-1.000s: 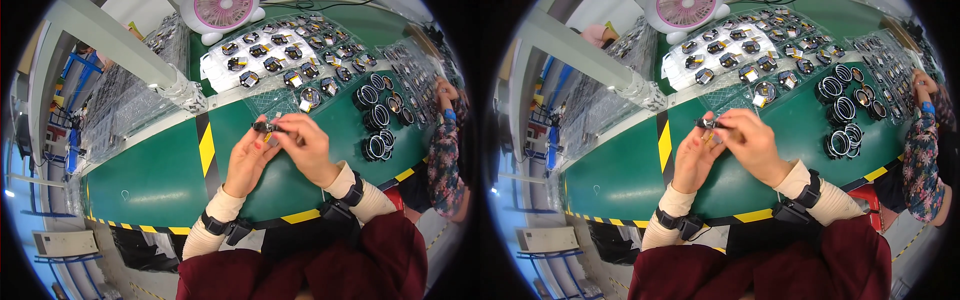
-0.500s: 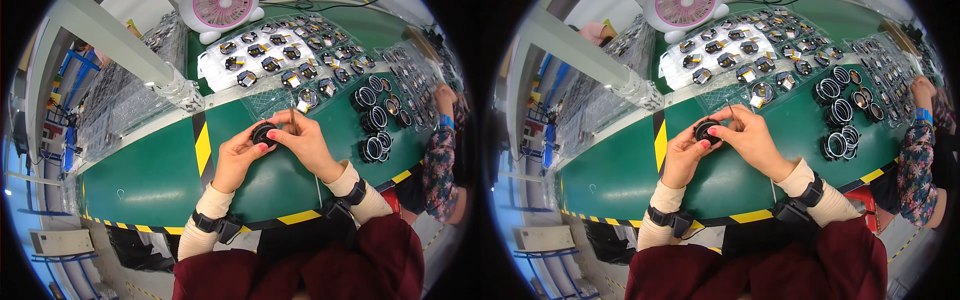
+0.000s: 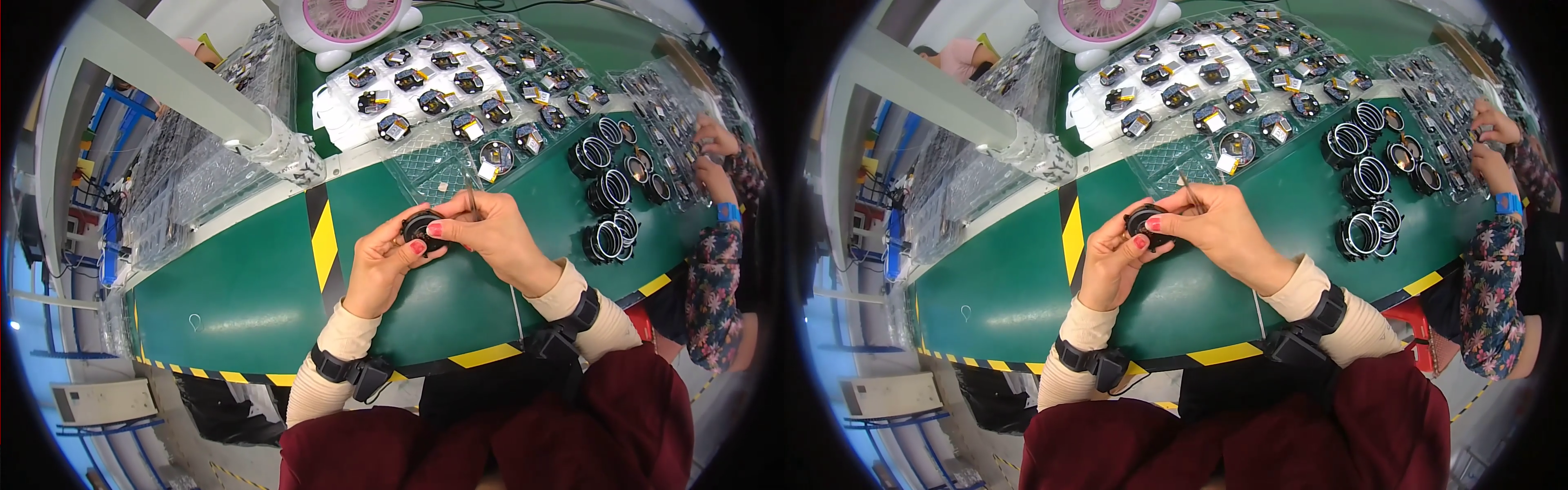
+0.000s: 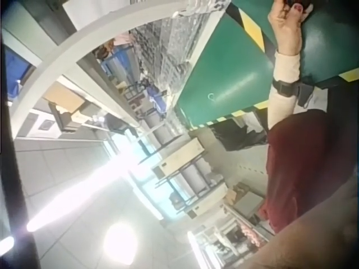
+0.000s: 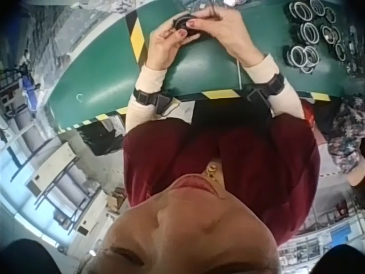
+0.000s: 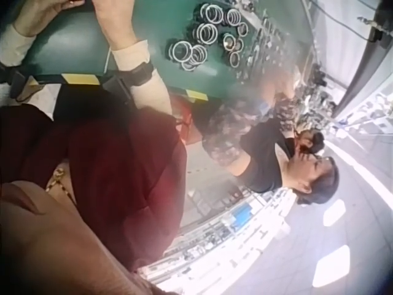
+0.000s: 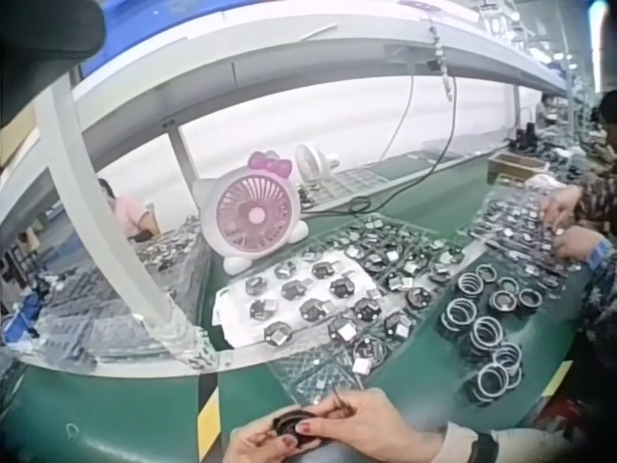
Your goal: Assembling small electronic components into housings on a production line.
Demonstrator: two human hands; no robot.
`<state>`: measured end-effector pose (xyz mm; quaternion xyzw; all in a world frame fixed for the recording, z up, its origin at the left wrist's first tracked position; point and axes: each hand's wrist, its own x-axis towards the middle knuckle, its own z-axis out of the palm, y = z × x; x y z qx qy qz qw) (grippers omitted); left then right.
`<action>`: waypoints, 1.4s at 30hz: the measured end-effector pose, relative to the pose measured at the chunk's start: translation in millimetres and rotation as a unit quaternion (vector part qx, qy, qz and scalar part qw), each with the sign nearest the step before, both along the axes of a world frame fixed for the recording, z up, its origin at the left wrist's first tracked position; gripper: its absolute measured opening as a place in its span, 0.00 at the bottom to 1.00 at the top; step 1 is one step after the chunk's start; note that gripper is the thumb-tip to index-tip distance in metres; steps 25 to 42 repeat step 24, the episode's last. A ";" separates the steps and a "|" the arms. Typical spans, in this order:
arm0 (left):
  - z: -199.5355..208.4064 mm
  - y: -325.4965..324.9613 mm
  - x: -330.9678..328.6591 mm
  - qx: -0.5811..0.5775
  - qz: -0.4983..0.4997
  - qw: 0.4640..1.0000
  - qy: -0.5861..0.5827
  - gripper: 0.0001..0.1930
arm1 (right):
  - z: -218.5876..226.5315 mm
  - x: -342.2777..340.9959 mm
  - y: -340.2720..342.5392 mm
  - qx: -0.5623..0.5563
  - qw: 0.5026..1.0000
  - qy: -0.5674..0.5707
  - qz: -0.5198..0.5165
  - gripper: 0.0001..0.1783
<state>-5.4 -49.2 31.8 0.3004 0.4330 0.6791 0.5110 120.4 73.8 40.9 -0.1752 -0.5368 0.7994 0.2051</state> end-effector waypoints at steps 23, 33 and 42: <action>-8.0 1.6 -35.5 -0.014 0.282 0.956 0.084 0.19 | -17.7 -16.1 14.4 0.661 0.718 -0.094 -0.199 0.11; -9.9 -0.4 -43.4 0.011 0.345 0.931 0.118 0.19 | -9.7 -30.4 14.1 0.668 0.715 -0.071 -0.194 0.11; -9.9 -0.4 -43.4 0.011 0.345 0.931 0.118 0.19 | -9.7 -30.4 14.1 0.668 0.715 -0.071 -0.194 0.11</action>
